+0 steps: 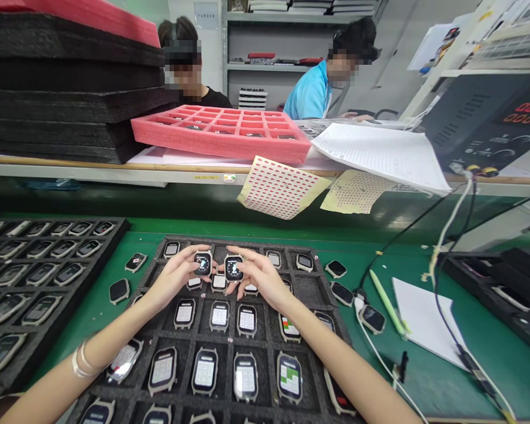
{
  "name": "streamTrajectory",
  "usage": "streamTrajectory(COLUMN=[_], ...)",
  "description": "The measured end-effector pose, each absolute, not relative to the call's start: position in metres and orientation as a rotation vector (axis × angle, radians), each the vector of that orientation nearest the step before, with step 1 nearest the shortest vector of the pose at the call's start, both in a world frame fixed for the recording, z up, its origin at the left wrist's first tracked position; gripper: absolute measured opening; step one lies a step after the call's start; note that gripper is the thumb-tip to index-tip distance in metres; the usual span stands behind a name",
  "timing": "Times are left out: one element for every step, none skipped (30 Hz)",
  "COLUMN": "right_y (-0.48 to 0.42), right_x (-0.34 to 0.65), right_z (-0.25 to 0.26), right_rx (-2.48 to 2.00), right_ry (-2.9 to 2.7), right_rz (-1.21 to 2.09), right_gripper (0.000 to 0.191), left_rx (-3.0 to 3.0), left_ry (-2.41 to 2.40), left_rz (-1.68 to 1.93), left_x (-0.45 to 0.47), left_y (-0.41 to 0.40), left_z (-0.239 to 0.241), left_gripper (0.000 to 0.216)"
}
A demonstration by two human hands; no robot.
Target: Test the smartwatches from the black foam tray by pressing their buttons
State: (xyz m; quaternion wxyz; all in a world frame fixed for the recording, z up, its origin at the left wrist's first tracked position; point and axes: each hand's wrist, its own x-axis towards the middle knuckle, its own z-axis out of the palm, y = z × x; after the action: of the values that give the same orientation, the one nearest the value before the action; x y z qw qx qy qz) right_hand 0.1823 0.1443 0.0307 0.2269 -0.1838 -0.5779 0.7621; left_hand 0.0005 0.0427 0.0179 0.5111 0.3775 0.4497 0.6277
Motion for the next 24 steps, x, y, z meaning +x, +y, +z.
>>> streamTrajectory(right_y=[0.1441,0.1439,0.1439,0.1439,0.1441,0.1443,0.1446,0.1449,0.1451,0.1453,0.1455,0.1457,0.1458,0.1460,0.1462,0.1463,0.1464,0.1464,0.1464,0.1463,0.1463,0.1462,0.1462,0.1462], right_x=[0.1823,0.1824,0.1824,0.1825,0.1826,0.1828,0.1829,0.1831,0.1832,0.1834,0.1835,0.1837,0.1838,0.1839,0.1840,0.1841,0.1841,0.1841,0.1841,0.1841,0.1840,0.1839,0.1838,0.1837], right_z=[0.0308,0.0308,0.0307,0.0304,0.0298,0.0292,0.0285,0.0278,0.0272,0.0267,0.0263,0.0260,0.0258,0.0255,0.0252,0.0249,0.0245,0.0243,0.0241,0.0241,0.0241,0.0242,0.0244,0.0246], right_rx=[-0.508,-0.511,-0.516,-0.516,-0.511,-0.501,-0.491,-0.484,-0.481,-0.481,-0.483,-0.482,-0.479,-0.472,-0.468,-0.470,-0.477,-0.486,-0.497,-0.508,-0.514,-0.513,-0.510,-0.505], right_ry=[-1.595,-1.601,-1.609,-1.619,-1.633,-1.652,-1.675,-1.700,-1.724,-1.745,-1.763,-1.771,-1.773,-1.767,-1.758,-1.747,-1.734,-1.723,-1.714,-1.706,-1.698,-1.691,-1.686,-1.683], right_rz=[2.098,2.093,2.085,2.076,2.066,2.057,2.045,2.030,2.012,1.993,1.976,1.964,1.958,1.959,1.964,1.971,1.977,1.981,1.981,1.980,1.976,1.974,1.974,1.977], right_gripper=[0.045,0.045,0.045,0.045,0.046,0.047,0.048,0.048,0.049,0.049,0.049,0.049,0.048,0.048,0.048,0.048,0.048,0.048,0.048,0.048,0.047,0.047,0.046,0.046], left_rx=[0.908,0.906,0.906,0.906,0.907,0.910,0.915,0.920,0.926,0.932,0.938,0.945,0.952,0.961,0.970,0.980,0.990,0.999,1.008,1.015,1.020,1.025,1.027,1.028], left_ry=[1.086,1.091,1.094,1.097,1.099,1.100,1.100,1.099,1.098,1.097,1.096,1.097,1.099,1.100,1.102,1.104,1.106,1.109,1.111,1.114,1.117,1.121,1.124,1.127], left_rz=[1.509,1.508,1.506,1.504,1.501,1.497,1.492,1.487,1.482,1.477,1.473,1.471,1.469,1.468,1.467,1.467,1.468,1.469,1.470,1.471,1.471,1.471,1.470,1.470], left_x=[0.0008,0.0011,0.0013,0.0015,0.0016,0.0015,0.0014,0.0013,0.0012,0.0010,0.0009,0.0009,0.0010,0.0011,0.0012,0.0013,0.0014,0.0014,0.0013,0.0012,0.0009,0.0007,0.0005,0.0004], left_y=[0.0426,0.0426,0.0428,0.0430,0.0432,0.0434,0.0435,0.0436,0.0437,0.0437,0.0436,0.0436,0.0435,0.0435,0.0435,0.0436,0.0438,0.0440,0.0444,0.0448,0.0451,0.0455,0.0458,0.0459], left_z=[0.0186,0.0191,0.0195,0.0196,0.0195,0.0190,0.0184,0.0178,0.0173,0.0170,0.0169,0.0171,0.0174,0.0178,0.0181,0.0182,0.0179,0.0174,0.0166,0.0156,0.0146,0.0138,0.0132,0.0131], left_gripper=[0.037,0.038,0.038,0.038,0.038,0.039,0.039,0.040,0.040,0.041,0.042,0.043,0.043,0.043,0.043,0.042,0.041,0.040,0.039,0.039,0.038,0.038,0.038,0.038])
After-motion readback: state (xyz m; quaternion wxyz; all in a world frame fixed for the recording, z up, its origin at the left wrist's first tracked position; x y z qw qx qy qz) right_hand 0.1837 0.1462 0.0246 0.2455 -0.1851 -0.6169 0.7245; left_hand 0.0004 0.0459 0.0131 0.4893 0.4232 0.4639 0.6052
